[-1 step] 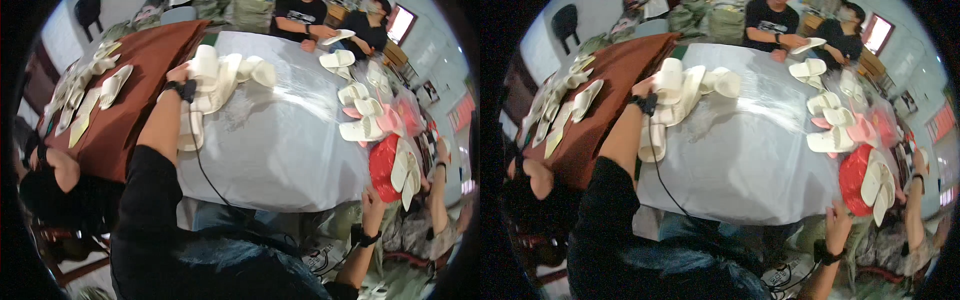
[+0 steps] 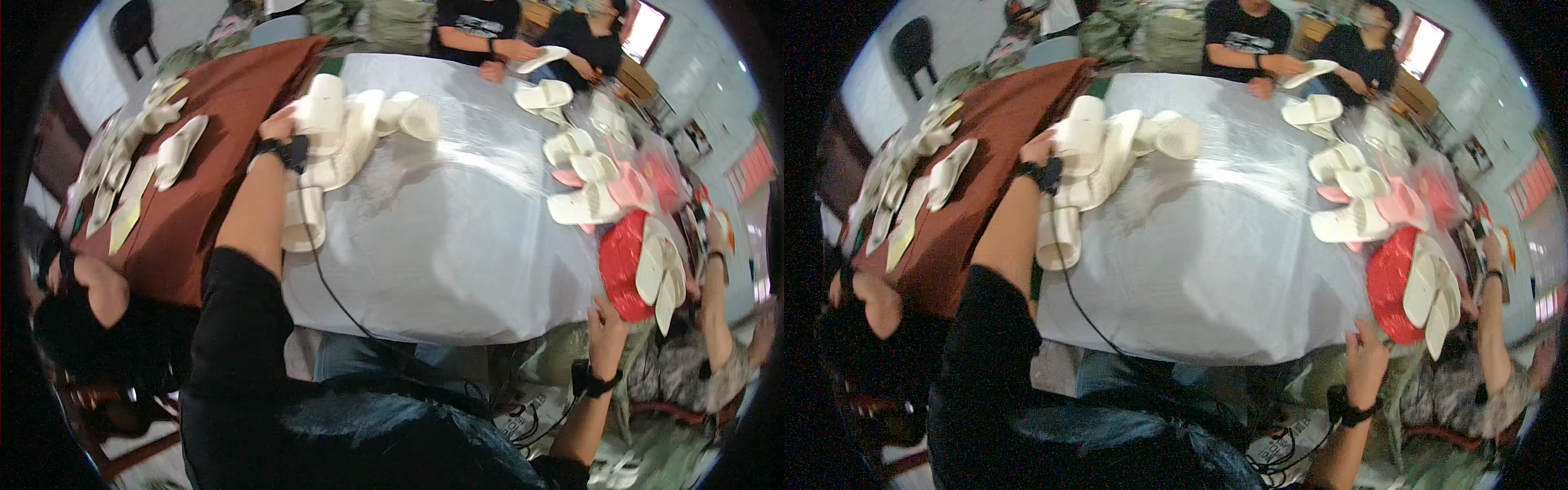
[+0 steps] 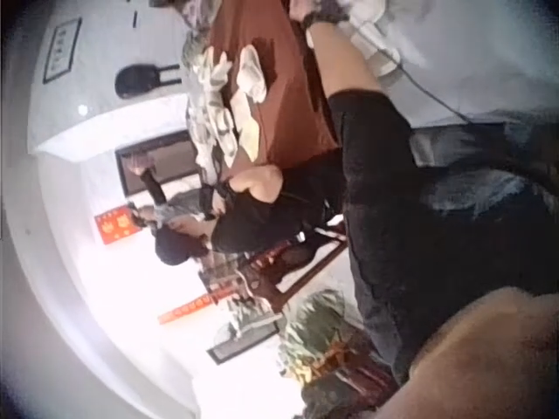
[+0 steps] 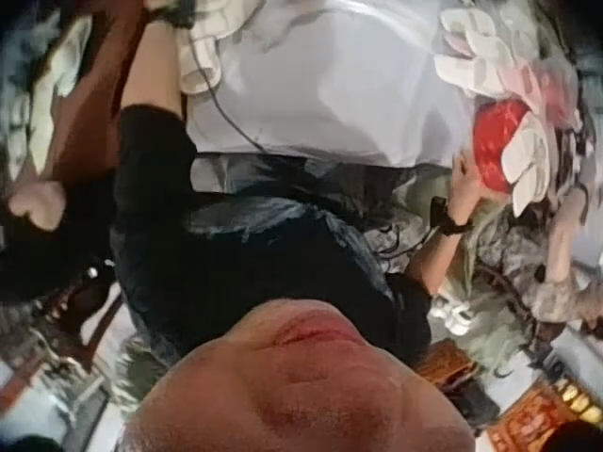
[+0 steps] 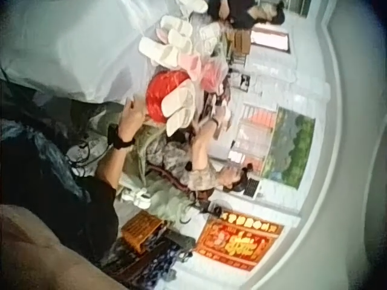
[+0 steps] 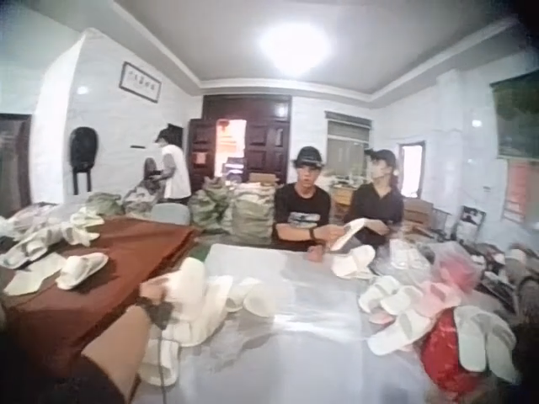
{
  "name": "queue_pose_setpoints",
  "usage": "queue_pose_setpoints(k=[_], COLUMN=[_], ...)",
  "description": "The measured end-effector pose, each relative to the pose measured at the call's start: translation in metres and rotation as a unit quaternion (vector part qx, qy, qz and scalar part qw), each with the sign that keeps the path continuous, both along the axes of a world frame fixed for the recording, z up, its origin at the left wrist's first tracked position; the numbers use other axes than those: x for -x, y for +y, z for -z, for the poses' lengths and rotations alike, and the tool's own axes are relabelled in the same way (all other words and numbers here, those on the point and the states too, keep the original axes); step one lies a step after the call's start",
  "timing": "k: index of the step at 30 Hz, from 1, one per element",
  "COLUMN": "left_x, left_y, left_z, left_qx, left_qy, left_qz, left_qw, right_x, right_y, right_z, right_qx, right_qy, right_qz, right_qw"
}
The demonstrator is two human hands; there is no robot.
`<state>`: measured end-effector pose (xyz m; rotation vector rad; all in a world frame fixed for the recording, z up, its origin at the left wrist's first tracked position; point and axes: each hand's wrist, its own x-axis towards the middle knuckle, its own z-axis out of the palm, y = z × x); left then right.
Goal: Assembling components of white slippers at a manufacturing table.
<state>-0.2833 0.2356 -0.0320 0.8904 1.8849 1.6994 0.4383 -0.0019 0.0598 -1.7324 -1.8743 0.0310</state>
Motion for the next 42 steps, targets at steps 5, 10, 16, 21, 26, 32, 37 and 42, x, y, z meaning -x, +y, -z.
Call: queue_pose_setpoints(k=[5, 10, 16, 21, 26, 32, 37, 42], left_x=[-0.003, 0.028, -0.119, -0.246, -0.333, -0.358, -0.364, -0.352], left_y=[-0.009, -0.059, -0.112, -0.153, -0.192, -0.203, -0.206, -0.214], left_z=[-0.060, -0.158, -0.202, -0.157, -0.098, -0.074, -0.083, -0.099], left_qx=[-0.136, -0.232, -0.226, -0.105, -0.004, 0.017, -0.050, 0.018], left_qy=[-0.057, -0.076, -0.155, -0.235, -0.299, -0.425, -0.345, -0.243], left_qz=[0.026, 0.127, 0.365, 0.420, 0.478, 0.493, 0.585, 0.550], left_qw=[0.989, 0.961, 0.890, 0.870, 0.826, 0.759, 0.732, 0.799], right_x=[0.024, 0.062, 0.101, 0.138, 0.165, 0.158, 0.164, 0.166], right_y=[0.006, 0.015, 0.021, 0.027, 0.019, 0.020, 0.032, 0.055], right_z=[-0.006, -0.005, -0.008, 0.001, 0.024, 0.041, 0.037, 0.033], right_qx=[-0.023, -0.012, 0.024, 0.135, 0.152, 0.088, 0.079, -0.040], right_qy=[0.030, 0.060, 0.154, 0.397, 0.525, 0.498, 0.457, 0.297], right_qz=[-0.029, -0.092, -0.170, -0.271, -0.342, -0.257, -0.229, -0.228], right_qw=[0.999, 0.994, 0.973, 0.867, 0.764, 0.823, 0.856, 0.926])
